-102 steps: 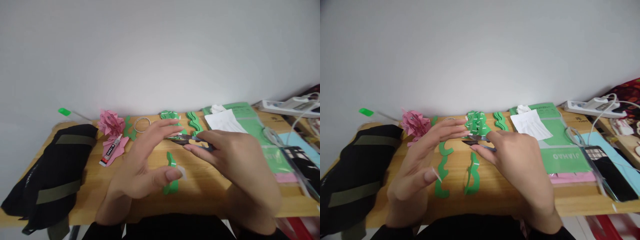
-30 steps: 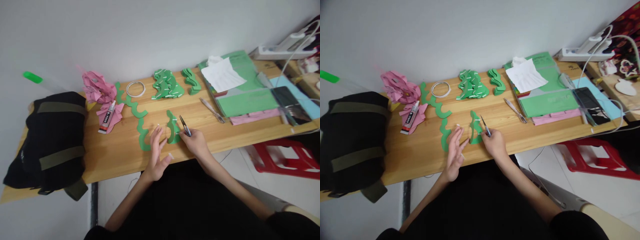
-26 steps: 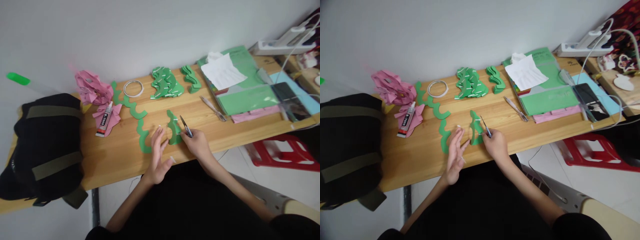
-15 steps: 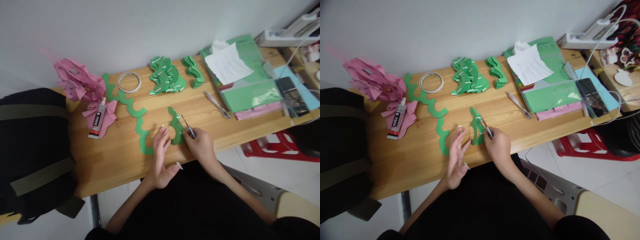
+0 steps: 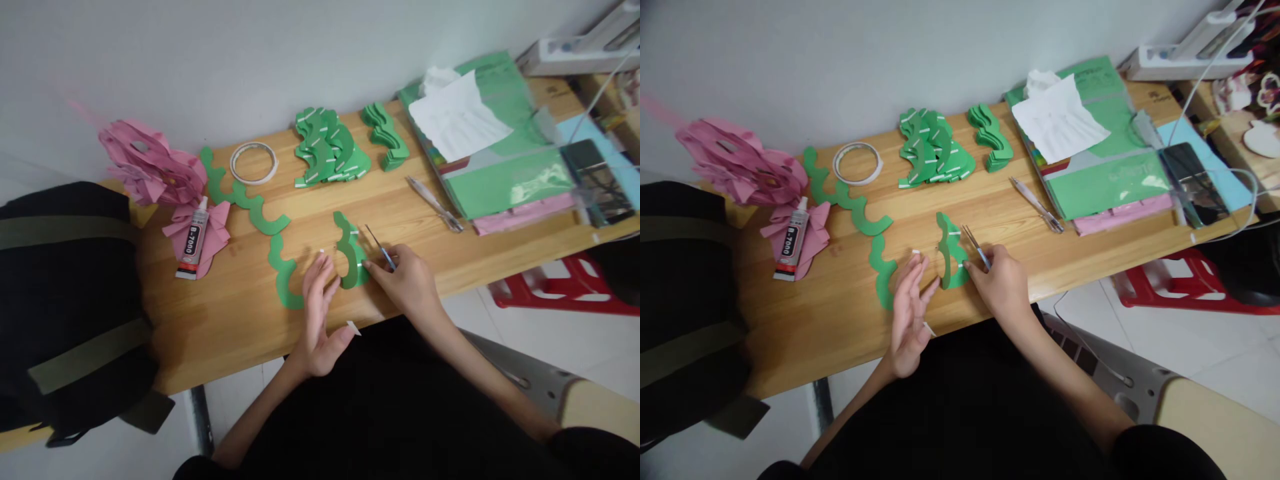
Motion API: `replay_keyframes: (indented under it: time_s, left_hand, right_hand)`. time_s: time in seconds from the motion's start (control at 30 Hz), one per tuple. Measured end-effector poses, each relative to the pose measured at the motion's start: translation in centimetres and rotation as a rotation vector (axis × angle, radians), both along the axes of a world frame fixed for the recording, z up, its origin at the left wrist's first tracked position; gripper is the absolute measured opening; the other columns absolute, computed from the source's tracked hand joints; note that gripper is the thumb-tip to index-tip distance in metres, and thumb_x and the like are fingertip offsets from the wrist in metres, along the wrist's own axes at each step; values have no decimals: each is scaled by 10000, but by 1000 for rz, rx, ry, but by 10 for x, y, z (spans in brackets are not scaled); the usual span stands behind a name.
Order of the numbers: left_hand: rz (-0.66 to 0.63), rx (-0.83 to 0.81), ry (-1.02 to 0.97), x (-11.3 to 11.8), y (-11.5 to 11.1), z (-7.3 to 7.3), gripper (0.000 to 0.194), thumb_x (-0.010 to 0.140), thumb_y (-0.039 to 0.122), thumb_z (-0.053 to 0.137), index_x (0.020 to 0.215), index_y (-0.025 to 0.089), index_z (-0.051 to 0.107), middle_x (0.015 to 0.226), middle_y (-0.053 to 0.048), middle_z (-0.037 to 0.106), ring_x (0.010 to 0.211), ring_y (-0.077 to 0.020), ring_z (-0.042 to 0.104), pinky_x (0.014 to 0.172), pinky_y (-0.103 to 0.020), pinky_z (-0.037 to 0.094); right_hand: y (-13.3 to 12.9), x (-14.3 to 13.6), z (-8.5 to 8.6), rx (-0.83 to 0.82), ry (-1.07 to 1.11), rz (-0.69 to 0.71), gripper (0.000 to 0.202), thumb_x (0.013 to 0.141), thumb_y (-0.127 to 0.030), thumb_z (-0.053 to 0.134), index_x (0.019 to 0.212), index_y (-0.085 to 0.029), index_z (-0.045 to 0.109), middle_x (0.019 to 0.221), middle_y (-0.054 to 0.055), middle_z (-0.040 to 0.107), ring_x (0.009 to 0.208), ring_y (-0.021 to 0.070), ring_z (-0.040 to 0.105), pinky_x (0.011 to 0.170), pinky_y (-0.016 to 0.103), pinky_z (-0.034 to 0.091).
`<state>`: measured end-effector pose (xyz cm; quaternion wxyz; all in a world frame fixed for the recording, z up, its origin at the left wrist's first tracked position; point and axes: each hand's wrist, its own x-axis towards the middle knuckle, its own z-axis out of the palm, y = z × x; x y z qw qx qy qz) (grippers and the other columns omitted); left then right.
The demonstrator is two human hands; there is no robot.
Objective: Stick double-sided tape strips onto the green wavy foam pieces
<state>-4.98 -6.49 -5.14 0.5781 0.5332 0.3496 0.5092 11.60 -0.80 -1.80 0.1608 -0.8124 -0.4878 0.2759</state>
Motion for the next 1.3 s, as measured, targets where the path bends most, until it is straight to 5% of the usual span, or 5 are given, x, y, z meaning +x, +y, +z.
replay_keyframes:
  time_s: [0.3,0.57,0.73,1.03,1.3]
  left_hand:
    - [24,-37,35,4,0,3,659,910,490,559,1503,350,308,1643,-62,133,1524,-348,121,1179,-573,301]
    - [-33,-204,-369,16,19,29,619,906,575,483,1422,241,412,1300,-128,645,1295,-292,548,1123,-523,358]
    - [-44,-267,-418,21,21,40,612,904,577,476,1408,233,425,1280,-124,673,1293,-281,556,1138,-519,321]
    - [-80,-122,-233,24,14,27,617,935,551,466,1474,281,335,1394,-117,607,1384,-298,462,1175,-578,188]
    - [-71,-158,-313,25,16,25,623,918,535,495,1466,274,357,1394,-121,606,1391,-297,455,1169,-573,207]
  right_hand:
    - [-1,24,3,-4,795,-175,313,705,-451,697,654,-211,503,417,-80,462,307,58,349,335,212,230]
    - [-5,21,26,50,938,-88,374,691,-535,727,680,-178,613,422,-74,449,329,53,352,319,194,224]
    - [-8,16,34,39,1035,-37,383,720,-545,726,664,-187,601,413,-78,430,336,51,320,316,190,237]
    - [-6,21,26,109,950,-85,367,646,-515,777,681,-195,601,410,-94,398,335,54,310,319,195,218]
    - [0,23,23,62,954,-89,424,616,-570,776,673,-192,593,397,-91,401,336,55,311,323,199,221]
